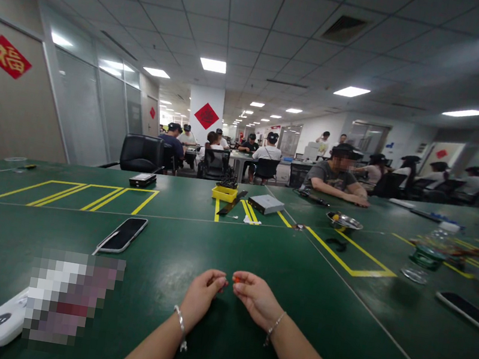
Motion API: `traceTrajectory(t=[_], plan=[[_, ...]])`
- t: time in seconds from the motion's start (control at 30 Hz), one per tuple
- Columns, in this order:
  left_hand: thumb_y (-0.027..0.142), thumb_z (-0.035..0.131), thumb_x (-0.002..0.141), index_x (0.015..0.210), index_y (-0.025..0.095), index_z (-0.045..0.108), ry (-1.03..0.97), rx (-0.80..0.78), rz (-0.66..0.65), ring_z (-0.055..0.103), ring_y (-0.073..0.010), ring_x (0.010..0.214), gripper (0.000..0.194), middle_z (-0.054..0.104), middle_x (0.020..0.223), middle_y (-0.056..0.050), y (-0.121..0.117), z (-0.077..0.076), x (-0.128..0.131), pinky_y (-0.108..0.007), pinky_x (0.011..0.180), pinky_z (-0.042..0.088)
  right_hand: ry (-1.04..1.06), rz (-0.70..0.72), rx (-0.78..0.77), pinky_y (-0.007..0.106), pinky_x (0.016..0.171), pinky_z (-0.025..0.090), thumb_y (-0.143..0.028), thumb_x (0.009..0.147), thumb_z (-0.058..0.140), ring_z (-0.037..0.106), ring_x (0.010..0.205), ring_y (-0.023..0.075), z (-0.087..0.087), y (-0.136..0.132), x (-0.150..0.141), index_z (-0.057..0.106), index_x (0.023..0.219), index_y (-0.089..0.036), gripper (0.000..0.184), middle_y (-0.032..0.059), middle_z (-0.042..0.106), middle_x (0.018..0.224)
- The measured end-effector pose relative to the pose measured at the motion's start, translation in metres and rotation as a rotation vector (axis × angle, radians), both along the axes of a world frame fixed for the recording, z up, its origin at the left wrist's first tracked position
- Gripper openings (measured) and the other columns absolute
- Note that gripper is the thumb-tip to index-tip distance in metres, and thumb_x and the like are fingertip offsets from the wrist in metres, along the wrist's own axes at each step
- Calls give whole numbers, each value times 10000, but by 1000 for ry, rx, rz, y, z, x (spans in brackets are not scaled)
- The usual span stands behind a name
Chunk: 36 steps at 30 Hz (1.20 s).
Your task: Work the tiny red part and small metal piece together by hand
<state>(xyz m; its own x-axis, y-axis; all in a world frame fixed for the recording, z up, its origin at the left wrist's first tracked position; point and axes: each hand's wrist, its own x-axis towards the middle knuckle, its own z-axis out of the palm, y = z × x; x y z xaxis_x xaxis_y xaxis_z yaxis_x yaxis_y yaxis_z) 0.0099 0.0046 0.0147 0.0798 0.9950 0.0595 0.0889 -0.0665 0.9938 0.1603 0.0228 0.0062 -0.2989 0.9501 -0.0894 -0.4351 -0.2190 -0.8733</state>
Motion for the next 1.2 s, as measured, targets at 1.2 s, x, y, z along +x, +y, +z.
traceTrajectory(t=[1.2], plan=[[251,568,621,811,149,529,-65,32,-3,535,-116,626,219,580,666,-2,3,-6,0,-226,581,395,-2,53,-17,222,592,408,-170,570,661,536,573,71,4,-2,0,549,773,-128,236,44,612,737]])
